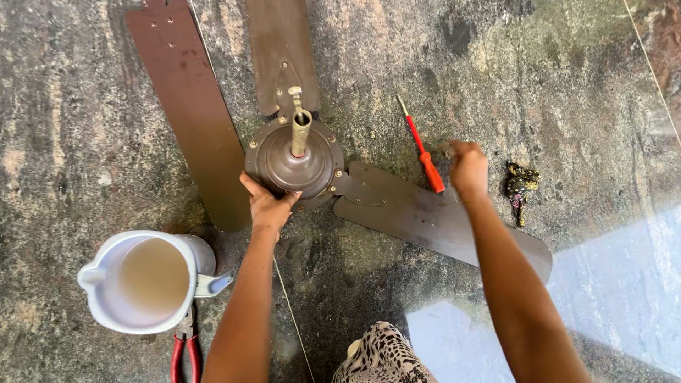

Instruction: The person attaches fan blades to a ceiling fan motor housing using a screwdriver and small fasteners. They position each blade, insert fasteners, and tighten them to secure the blades to the central hub.

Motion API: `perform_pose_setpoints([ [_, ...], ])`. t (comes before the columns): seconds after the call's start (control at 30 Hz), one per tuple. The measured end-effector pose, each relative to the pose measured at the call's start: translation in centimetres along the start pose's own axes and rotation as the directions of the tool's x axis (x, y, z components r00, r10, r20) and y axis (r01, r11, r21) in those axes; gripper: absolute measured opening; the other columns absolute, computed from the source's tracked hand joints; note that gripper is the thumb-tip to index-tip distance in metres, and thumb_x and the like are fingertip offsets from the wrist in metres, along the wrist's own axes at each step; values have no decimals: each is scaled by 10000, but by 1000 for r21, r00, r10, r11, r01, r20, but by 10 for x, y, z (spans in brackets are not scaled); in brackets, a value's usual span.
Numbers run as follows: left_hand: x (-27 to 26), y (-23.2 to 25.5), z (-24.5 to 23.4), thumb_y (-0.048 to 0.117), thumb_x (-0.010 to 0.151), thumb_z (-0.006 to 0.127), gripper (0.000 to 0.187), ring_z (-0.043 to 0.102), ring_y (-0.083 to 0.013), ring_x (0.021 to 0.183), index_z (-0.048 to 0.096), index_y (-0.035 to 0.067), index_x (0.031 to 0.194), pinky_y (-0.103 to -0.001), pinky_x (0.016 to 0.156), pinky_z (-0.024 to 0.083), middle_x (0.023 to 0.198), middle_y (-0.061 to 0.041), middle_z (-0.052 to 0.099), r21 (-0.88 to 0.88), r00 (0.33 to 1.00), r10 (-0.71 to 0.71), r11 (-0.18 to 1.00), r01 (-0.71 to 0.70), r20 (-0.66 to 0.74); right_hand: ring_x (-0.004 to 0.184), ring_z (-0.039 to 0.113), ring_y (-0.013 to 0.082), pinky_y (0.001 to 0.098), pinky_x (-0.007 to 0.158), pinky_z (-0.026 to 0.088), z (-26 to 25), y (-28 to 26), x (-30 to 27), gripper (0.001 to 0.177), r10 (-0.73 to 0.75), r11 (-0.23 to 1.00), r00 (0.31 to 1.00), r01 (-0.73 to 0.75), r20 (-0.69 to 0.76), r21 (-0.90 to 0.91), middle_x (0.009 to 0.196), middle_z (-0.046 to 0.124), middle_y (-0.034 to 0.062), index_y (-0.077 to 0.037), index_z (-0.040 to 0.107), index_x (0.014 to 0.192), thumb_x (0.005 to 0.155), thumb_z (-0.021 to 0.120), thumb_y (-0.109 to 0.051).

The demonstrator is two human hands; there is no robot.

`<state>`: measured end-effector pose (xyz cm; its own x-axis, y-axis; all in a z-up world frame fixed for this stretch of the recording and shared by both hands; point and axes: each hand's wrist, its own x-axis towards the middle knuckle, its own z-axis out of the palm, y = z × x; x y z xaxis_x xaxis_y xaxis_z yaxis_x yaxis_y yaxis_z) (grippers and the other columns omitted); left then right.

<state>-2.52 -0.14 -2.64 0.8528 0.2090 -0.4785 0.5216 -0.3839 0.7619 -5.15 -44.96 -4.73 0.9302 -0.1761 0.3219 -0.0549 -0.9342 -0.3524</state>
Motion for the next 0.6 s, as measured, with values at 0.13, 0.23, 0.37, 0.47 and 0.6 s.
perform_pose_setpoints([
  [0.13, 4, 8, -4, 273, 697, 948, 1417, 364, -387, 1468, -143, 173, 1595, -421, 1170, 366, 1614, -271, 278, 14, 999, 47, 999, -47, -19, 981, 713, 386, 475, 821, 574, 8, 18, 3, 211, -218, 976, 971, 218, 97, 13, 940, 752, 133, -91, 742, 1019, 846, 675, 8],
  [0.23, -5, -5, -7, 334, 725, 950, 1406, 386, -433, 1449, -103, 159, 1639, -456, 1184, 384, 1569, -323, 309, 76, 995, 58, 996, -51, -86, 918, 701, 375, 462, 804, 583, 8, 4, -1, 103, -115, 992, 989, 119, 96, -34, 990, 733, 165, -86, 739, 1000, 917, 736, -26],
  [0.37, -40, -31, 13, 214, 916, 873, 1096, 395, -484, 1474, 79, 60, 1656, -553, 1201, 355, 1622, -333, 321, 72, 743, 562, 812, -579, -364, 939, 709, 336, 435, 826, 588, -15, -54, -2, 80, -66, 973, 994, 83, -87, 213, 1049, 728, 141, -46, 683, 1031, 992, 741, -8],
  [0.47, -92, -70, 43, 167, 928, 780, 617, 533, -417, 1216, 397, 81, 1404, -498, 1005, 470, 1392, -249, 497, 199, 695, 651, 757, -622, -307, 965, 713, 315, 419, 822, 583, -19, -126, -41, 103, -203, 921, 979, 198, -19, 335, 1081, 752, 111, -38, 636, 961, 987, 734, -16],
  [0.6, -115, -92, 81, 130, 938, 695, 206, 675, -348, 958, 713, 98, 1141, -442, 802, 587, 1130, -147, 679, 335, 801, 596, 747, -574, 44, 882, 724, 258, 354, 751, 592, -17, -193, -87, 110, -222, 842, 952, 77, 212, 534, 1037, 731, 112, -61, 733, 1028, 920, 751, -51],
])
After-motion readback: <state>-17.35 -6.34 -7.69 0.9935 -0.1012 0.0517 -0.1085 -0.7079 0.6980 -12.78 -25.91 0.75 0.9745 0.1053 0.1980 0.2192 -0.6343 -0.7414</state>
